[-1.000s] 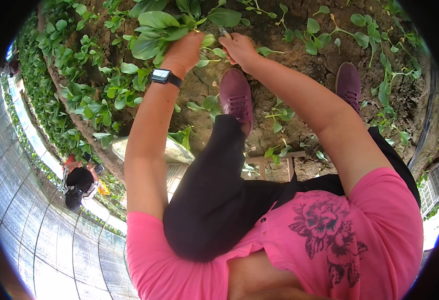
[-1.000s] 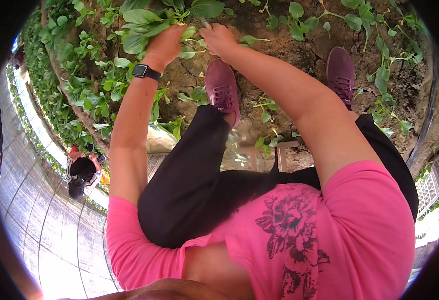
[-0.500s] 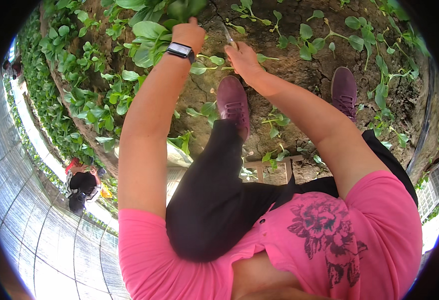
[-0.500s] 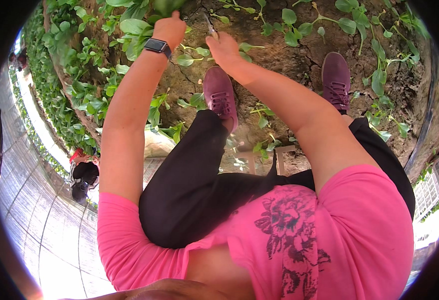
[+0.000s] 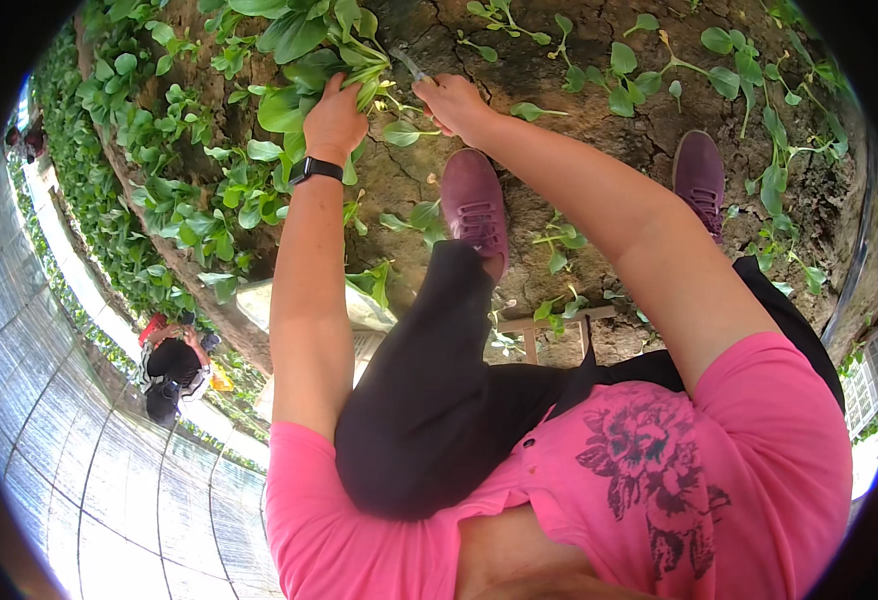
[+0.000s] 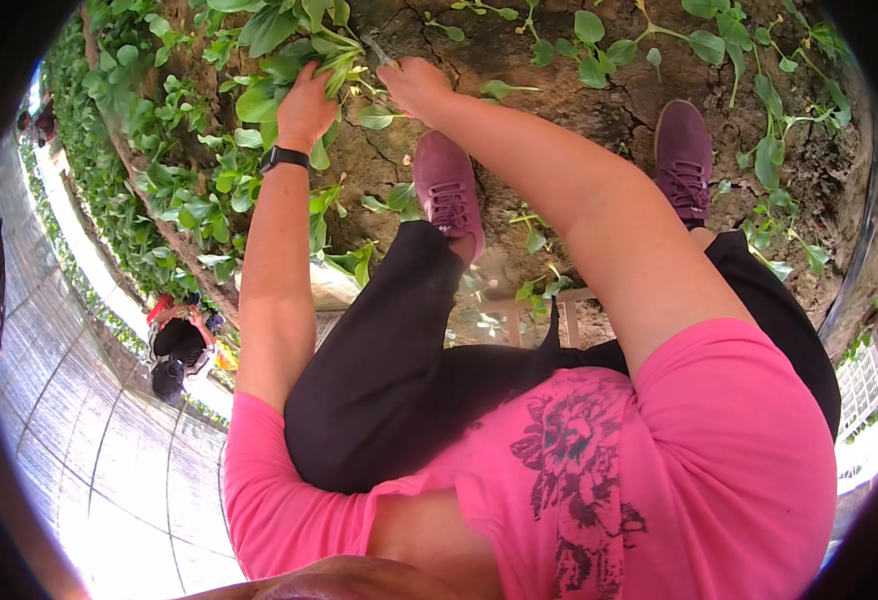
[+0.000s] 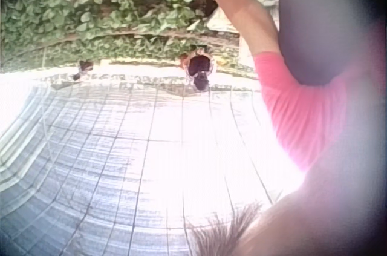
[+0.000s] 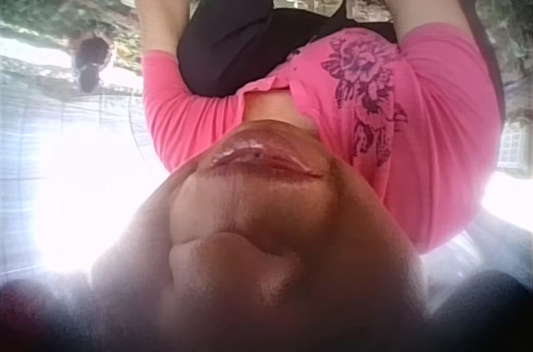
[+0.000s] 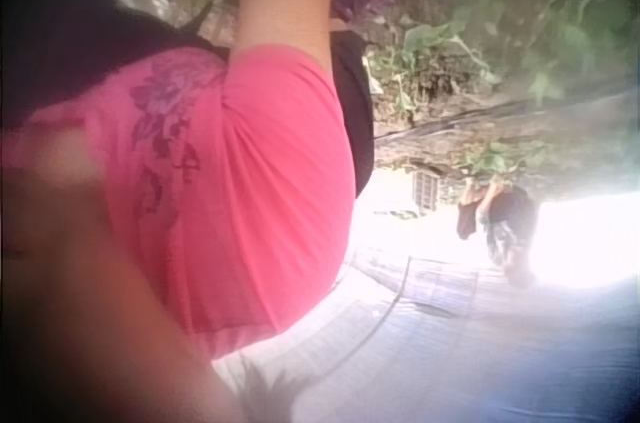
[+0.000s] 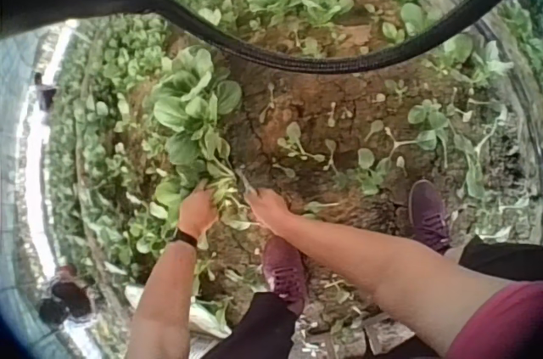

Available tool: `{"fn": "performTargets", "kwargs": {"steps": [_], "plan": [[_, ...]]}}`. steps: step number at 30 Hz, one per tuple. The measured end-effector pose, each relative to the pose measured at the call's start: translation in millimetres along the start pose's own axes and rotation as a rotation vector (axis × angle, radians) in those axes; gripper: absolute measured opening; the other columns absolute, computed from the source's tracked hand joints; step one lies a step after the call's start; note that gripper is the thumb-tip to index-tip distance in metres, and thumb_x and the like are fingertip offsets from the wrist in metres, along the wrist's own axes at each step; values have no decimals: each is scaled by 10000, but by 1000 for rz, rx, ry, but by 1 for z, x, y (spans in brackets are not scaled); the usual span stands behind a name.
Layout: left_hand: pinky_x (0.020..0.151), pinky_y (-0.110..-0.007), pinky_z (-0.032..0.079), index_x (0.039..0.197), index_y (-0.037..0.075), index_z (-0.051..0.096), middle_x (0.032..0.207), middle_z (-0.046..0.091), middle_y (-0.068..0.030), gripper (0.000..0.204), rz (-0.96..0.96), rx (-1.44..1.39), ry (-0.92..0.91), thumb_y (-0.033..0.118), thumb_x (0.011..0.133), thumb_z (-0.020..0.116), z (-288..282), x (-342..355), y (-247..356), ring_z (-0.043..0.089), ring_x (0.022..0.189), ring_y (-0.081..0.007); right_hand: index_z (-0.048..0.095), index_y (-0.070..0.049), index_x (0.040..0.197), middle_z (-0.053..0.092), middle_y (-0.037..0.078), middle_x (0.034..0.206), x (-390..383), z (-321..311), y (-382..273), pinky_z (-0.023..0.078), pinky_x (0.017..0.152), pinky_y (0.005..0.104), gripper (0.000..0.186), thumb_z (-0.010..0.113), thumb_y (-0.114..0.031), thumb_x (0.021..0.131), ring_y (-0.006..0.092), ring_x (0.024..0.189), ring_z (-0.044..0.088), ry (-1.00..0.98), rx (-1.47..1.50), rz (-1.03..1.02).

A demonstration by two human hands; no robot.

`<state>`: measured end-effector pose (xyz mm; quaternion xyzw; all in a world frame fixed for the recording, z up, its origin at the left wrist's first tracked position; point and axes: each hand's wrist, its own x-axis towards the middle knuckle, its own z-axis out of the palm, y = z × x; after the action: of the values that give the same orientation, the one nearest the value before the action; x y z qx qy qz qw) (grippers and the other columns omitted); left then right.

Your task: The person harvests leafy green vegetables by cutting the base of the plant with a knife and placing the gathered bunch into a white plastic crate.

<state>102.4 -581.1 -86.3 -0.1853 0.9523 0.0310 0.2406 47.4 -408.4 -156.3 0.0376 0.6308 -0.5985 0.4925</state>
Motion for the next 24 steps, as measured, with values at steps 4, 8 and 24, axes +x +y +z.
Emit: {"fn": "performTargets", "kwargs": {"steps": [4, 8, 24], "plan": [[863, -411, 480, 1223, 190, 564, 1410, 396, -8, 493, -6, -13, -24, 96, 739, 550, 0, 4, -7, 556, 1080, -295, 529, 42, 745, 536, 109, 619, 3, 11, -5, 373, 408, 369, 351, 529, -284, 874, 181, 444, 474, -26, 145, 67], [866, -401, 480, 1229, 196, 561, 1415, 389, 0, 498, 5, -46, -10, 101, 740, 553, 6, 3, -12, 550, 1094, -283, 487, 34, 690, 487, 85, 580, 2, 21, -7, 332, 386, 344, 341, 503, -243, 887, 162, 429, 437, -11, 200, 139], [836, -399, 486, 1142, 119, 607, 1342, 479, 10, 414, 94, -102, -47, 140, 731, 557, 2, 19, -7, 578, 1032, -298, 505, 36, 716, 493, 115, 563, 14, 59, -7, 284, 345, 335, 325, 442, -227, 897, 190, 403, 426, 15, 290, 299]]}}
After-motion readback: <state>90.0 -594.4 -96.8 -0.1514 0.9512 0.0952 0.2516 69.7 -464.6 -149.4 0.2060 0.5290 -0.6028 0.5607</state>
